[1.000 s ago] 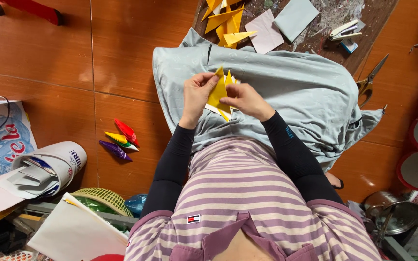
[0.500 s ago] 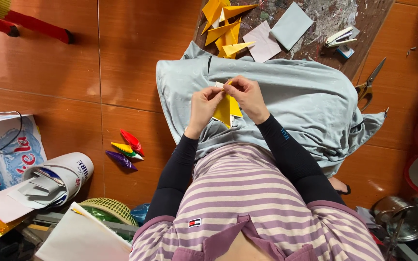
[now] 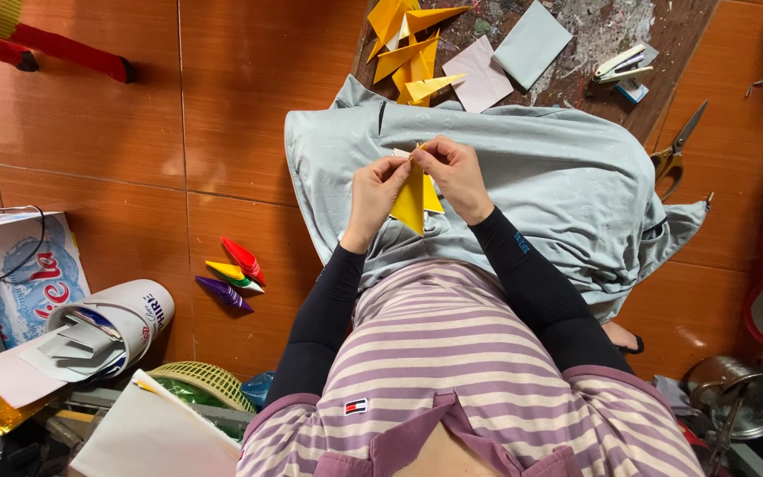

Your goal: Folding pieces of colored paper into origami shapes.

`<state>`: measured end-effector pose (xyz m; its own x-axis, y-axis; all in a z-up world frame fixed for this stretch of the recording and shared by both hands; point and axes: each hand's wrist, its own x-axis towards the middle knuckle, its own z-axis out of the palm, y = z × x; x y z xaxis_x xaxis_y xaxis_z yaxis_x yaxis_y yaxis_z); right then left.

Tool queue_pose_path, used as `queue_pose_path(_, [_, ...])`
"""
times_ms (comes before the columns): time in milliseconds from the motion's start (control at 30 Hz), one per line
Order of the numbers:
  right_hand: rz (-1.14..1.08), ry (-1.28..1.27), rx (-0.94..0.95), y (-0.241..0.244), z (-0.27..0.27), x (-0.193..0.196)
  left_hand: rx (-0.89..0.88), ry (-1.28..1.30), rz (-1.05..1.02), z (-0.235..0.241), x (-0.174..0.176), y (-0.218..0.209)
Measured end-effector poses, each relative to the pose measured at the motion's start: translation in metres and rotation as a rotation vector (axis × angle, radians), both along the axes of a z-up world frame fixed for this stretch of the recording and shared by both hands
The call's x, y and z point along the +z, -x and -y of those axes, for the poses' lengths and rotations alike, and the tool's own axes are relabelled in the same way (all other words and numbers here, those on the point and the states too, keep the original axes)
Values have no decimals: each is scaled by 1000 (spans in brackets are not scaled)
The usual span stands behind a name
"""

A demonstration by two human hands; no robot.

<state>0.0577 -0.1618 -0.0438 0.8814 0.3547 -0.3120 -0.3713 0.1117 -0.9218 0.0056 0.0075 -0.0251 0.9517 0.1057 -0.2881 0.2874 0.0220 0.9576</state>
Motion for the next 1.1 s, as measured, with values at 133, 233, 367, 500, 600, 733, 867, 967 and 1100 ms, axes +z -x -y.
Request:
queue_pose_path(133, [-7,-13,-24,-2,1,9,-7,13,-2,1,1,0])
queue_pose_path(233, [-7,0,-44,-1,1,10,-23,-50,-11,2,6,0])
queue_pose_path(367, [14,49,-59,-1,2,6,-16,-102,-29,5,5,3])
queue_pose_path(500, [-27,43,-162,-10,7,-8,-35,-148,-3,6,-5,7])
queue_pose_path(600, [-105,1,-198,-21,14,16,17,-42,-71,4,-13,9])
queue_pose_path(733, [-94,22,5,-15,14,11,35,12,-85,1,-16,7])
queue_pose_path(867, [-85,57,145,-12,16,0,-28,180,-119,-5,-29,8])
queue_pose_path(967, [-145,21,118,-14,15,6,-57,399,-234,-15,-42,14])
queue_pose_path(1100, [-184,-36,113,-18,16,11,-44,561,-280,-21,-72,24])
